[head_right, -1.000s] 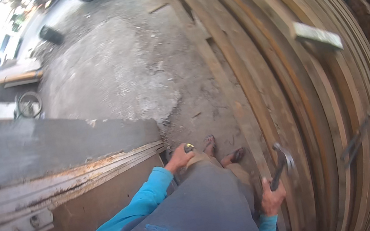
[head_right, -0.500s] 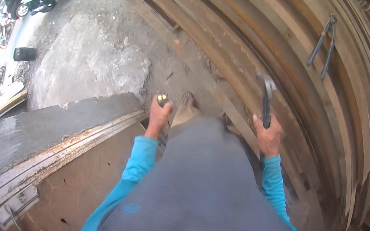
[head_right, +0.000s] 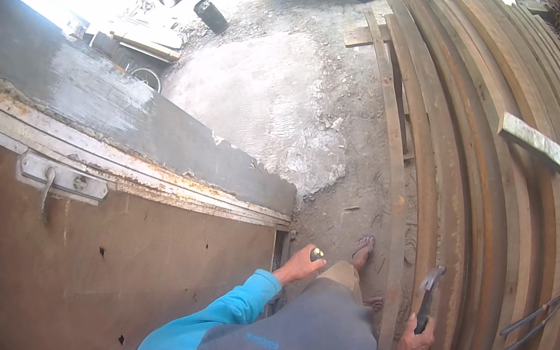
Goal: The person holds a hammer and measuring tape while standing in a woodworking area, using the tape measure to mark lengths on a piece of lumber and removing a nail with the hammer claw.
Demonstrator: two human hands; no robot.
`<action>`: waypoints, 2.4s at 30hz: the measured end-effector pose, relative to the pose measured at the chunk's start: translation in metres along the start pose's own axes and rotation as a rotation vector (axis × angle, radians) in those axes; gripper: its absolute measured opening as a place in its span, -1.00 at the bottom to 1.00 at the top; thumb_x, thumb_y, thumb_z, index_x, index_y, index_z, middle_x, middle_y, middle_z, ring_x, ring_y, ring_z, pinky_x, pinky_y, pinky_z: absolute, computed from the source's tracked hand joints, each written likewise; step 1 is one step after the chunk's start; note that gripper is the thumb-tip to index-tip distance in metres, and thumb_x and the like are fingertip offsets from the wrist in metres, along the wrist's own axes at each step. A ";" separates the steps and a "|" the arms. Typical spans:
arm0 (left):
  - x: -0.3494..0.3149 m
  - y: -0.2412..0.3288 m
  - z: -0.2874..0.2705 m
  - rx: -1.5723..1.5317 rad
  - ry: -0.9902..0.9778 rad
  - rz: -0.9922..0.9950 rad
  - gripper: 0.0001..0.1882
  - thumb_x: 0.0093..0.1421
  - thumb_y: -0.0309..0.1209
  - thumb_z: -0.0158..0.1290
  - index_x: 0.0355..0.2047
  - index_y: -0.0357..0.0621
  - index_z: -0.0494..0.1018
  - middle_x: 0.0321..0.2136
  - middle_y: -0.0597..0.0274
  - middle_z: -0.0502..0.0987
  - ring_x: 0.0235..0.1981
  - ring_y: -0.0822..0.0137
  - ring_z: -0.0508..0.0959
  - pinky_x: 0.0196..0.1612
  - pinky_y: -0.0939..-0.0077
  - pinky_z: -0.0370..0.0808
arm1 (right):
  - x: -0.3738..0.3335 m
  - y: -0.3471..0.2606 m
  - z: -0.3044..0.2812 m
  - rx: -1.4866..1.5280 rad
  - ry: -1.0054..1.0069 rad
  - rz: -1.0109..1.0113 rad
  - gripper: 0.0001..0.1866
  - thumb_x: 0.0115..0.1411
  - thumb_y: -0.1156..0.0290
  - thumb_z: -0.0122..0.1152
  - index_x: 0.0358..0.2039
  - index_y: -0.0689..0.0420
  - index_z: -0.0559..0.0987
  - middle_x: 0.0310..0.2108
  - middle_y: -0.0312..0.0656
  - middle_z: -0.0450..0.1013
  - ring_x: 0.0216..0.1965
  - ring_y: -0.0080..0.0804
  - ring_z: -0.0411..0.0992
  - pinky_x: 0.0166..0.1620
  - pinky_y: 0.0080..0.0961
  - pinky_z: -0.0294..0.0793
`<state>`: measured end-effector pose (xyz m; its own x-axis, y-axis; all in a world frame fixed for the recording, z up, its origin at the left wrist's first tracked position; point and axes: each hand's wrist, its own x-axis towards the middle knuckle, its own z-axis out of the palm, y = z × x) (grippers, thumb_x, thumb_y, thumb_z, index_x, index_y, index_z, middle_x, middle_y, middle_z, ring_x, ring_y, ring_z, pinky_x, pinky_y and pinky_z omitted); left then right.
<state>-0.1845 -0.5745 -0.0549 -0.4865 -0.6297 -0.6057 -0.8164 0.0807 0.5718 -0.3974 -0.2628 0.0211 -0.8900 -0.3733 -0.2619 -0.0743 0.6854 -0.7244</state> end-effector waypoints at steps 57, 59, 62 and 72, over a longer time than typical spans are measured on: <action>-0.017 0.192 0.137 -0.615 -0.332 0.680 -0.78 0.31 -0.34 0.23 -0.18 -0.09 0.41 -0.49 0.47 0.42 -0.46 0.62 0.42 -0.42 0.65 0.41 | -0.128 0.019 -0.035 0.181 0.062 0.218 -0.59 0.36 0.09 0.19 -0.23 0.27 0.54 -0.49 -0.11 0.42 -0.43 -0.34 0.38 -0.29 -0.33 0.41; -0.018 0.191 0.139 -0.636 -0.336 0.652 -0.77 0.31 -0.33 0.24 -0.18 -0.09 0.41 -0.49 0.48 0.41 -0.46 0.63 0.41 -0.43 0.67 0.40 | -0.125 0.018 -0.036 0.169 0.064 0.195 -0.59 0.36 0.09 0.19 -0.24 0.26 0.53 -0.50 -0.12 0.40 -0.44 -0.36 0.36 -0.30 -0.33 0.39; -0.018 0.189 0.142 -0.688 -0.276 0.673 -0.74 0.31 -0.34 0.25 -0.19 -0.10 0.37 -0.48 0.50 0.37 -0.44 0.62 0.35 -0.41 0.65 0.37 | -0.119 0.015 -0.038 0.197 0.049 0.210 -0.60 0.36 0.09 0.18 -0.24 0.25 0.53 -0.52 -0.13 0.39 -0.45 -0.38 0.35 -0.32 -0.33 0.38; -0.018 0.193 0.130 -0.641 -0.303 0.668 -0.71 0.28 -0.30 0.28 -0.20 -0.07 0.38 -0.47 0.51 0.38 -0.44 0.63 0.35 -0.40 0.64 0.37 | -0.102 0.013 -0.036 0.183 0.038 0.136 -0.68 0.35 0.20 0.19 -0.19 0.26 0.53 -0.49 -0.04 0.44 -0.45 -0.22 0.41 -0.30 -0.28 0.40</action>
<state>-0.3741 -0.4471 -0.0059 -0.9204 -0.3744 -0.1128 -0.0630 -0.1429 0.9877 -0.3241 -0.1932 0.0612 -0.9027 -0.2593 -0.3433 0.1271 0.6015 -0.7887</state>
